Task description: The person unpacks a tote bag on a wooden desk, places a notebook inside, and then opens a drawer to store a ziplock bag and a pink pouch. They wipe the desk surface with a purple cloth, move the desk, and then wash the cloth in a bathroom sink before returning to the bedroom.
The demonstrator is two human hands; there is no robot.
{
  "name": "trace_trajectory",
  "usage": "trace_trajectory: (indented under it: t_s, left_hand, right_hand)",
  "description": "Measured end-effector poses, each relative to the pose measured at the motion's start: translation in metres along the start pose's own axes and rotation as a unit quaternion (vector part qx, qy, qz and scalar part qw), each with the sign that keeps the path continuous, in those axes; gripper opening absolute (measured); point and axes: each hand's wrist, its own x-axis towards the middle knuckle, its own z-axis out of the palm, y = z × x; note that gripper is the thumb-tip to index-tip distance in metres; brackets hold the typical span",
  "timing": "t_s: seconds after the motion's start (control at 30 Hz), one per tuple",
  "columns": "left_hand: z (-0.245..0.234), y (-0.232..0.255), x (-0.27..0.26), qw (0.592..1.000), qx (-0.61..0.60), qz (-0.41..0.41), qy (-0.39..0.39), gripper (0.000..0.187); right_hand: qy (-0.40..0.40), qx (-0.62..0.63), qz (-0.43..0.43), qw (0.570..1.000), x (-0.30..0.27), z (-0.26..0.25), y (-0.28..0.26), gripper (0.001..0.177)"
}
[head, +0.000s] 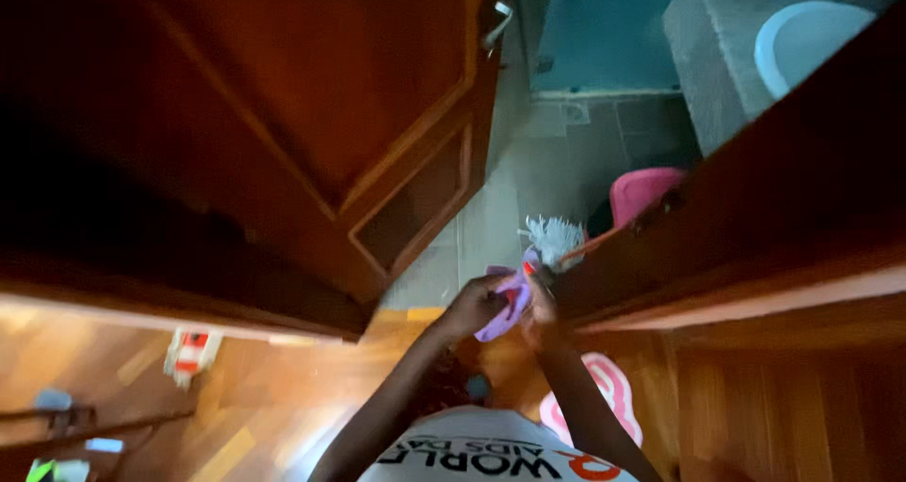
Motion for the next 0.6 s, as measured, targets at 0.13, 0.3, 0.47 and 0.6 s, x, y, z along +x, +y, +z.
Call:
trace_trajectory:
  t_s: [0.13,0.3,0.47,0.6]
  left_hand:
    - [-0.016,-0.026,0.09,0.997,0.061,0.013,-0.034,0.034]
    - [-0.038,-0.104,0.209,0.996,-0.082,-0.03,0.016,0.03]
    - [-0.067,-0.182,0.37,0.921,-0.348,-0.173,-0.036,0.043]
    - [-0.092,-0.168,0.49,0.855,-0.419,-0.294,-0.076,0.044]
  right_hand:
    - [0.083,-0.031,-0.117,0.989,0.096,-0.022,-0.027,0.031]
    - [0.229,-0.217,-0.256,0.914,0.208,-0.026,-0.081,0.046]
    - [0.224,-0.387,-0.211,0.869,0.277,0.044,-0.172,0.035]
    - [0.167,-0.557,-0.179,0.793,0.308,0.108,-0.249,0.029]
